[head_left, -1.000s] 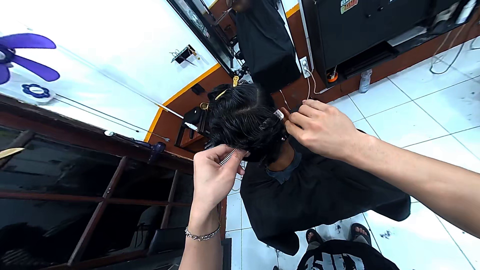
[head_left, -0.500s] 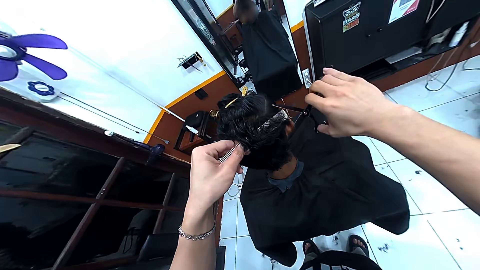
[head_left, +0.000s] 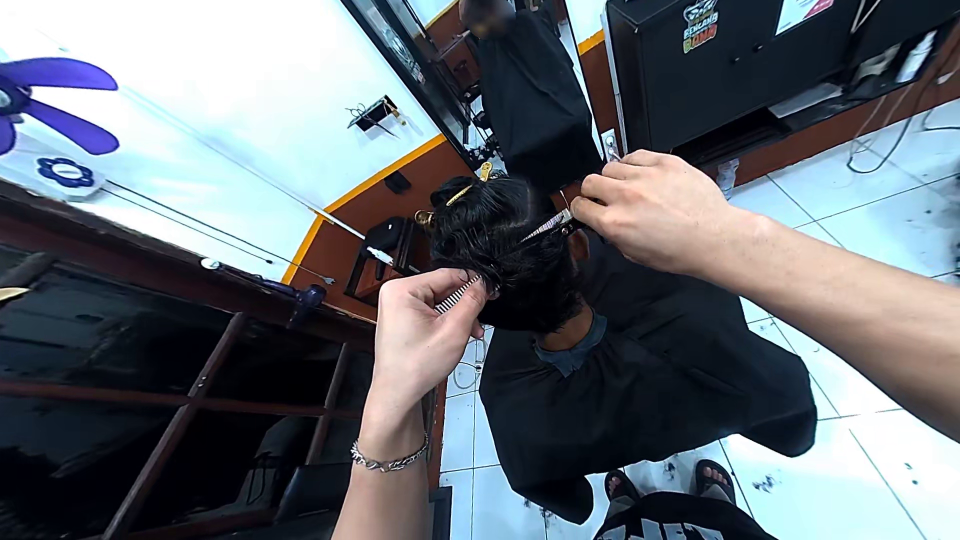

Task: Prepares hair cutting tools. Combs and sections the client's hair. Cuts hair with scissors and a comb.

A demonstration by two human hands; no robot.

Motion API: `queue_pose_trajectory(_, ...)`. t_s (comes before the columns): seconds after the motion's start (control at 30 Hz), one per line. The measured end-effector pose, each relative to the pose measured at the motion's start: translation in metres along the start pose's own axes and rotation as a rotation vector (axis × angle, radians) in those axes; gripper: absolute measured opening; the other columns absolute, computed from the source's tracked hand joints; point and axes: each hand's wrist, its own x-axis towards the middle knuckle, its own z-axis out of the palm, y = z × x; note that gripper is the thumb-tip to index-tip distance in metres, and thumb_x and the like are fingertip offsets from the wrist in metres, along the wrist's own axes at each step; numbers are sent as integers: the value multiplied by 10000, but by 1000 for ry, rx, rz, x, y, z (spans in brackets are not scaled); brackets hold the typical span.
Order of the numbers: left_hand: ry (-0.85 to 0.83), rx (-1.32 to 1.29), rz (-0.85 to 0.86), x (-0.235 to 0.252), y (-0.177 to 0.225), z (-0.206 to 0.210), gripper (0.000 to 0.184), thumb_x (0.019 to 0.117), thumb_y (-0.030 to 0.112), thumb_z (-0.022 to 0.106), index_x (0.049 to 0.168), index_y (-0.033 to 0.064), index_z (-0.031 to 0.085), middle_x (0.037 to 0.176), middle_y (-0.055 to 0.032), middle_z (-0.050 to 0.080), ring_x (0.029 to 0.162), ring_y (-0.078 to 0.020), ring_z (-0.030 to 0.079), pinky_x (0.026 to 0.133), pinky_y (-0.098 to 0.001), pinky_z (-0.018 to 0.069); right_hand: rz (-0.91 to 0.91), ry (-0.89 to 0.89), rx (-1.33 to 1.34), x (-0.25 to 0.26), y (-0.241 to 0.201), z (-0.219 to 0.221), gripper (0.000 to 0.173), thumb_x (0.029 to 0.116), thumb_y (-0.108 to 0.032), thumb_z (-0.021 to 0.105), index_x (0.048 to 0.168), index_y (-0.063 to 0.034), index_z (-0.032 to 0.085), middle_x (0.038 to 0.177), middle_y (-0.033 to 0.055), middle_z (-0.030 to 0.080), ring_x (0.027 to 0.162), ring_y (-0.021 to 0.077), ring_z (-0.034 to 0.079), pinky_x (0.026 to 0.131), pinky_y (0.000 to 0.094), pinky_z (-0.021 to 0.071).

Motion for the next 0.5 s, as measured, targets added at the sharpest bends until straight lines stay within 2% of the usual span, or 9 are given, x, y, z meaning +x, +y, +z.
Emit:
queue_pose_trajectory(0.1,6,-11,-11,0,-1,0,139,957,116,635,895,84,755,610,59,676,471,4,596,432,-155,500,11,23,17,-1,-1,1,154,967,71,490,953,34,639,866,186,643,722,362,657,573,456,474)
queue_pose_trajectory(0.2,-3,-24,5,-2,-2,-1,132,962,122,635,909,82,749,618,61,676,470,1,596,431,-157,506,7,38,37,-3,-1,3,131,960,67,518,965,33,644,853,184,640,716,368,658,557,460,488)
queue_pose_trajectory(0.23,-23,-17,13,-5,-3,0,133,962,129,625,906,89,740,638,64,681,474,6,589,432,-158,501,6,45,40,-4,-1,4,109,952,44,546,992,26,647,881,188,645,760,378,669,593,474,505)
queue_pose_trajectory(0.27,-69,5,16,-11,-6,3,142,969,143,606,902,98,722,689,69,698,501,19,586,452,-156,495,8,45,42,-7,-3,4,110,935,2,582,1029,7,640,934,189,648,843,389,674,706,504,534)
queue_pose_trajectory(0.3,-147,30,17,-21,-9,8,177,993,163,578,899,96,712,742,71,717,552,33,588,497,-155,486,5,45,52,-11,-4,3,157,909,-31,617,1063,-10,637,985,190,647,929,400,665,879,542,530)
queue_pose_trajectory(0.33,-247,59,13,-34,-13,14,223,1008,188,561,900,90,730,770,72,717,611,43,605,554,-154,502,-11,49,73,-17,-6,2,162,919,-1,598,1075,-7,640,993,196,638,959,411,653,980,571,499)
queue_pose_trajectory(0.37,-365,81,-2,-48,-16,22,260,1021,220,552,928,87,755,784,70,712,649,47,615,595,-155,518,-32,60,79,-23,-6,2,155,937,54,554,1050,5,649,951,196,638,915,404,656,937,561,514)
queue_pose_trajectory(0.43,-620,85,-61,-72,-20,32,348,1056,305,503,1019,88,772,836,28,704,719,-3,625,667,-217,536,-22,36,95,-39,-4,-1,167,942,109,509,990,18,640,874,175,631,811,368,658,688,477,531)
queue_pose_trajectory(0.5,-770,63,-97,-85,-18,28,472,1084,413,401,1098,110,763,862,24,667,760,-40,597,698,-275,510,59,-8,154,-58,-3,-4,197,937,84,513,1053,9,653,948,177,663,868,375,684,663,477,549)
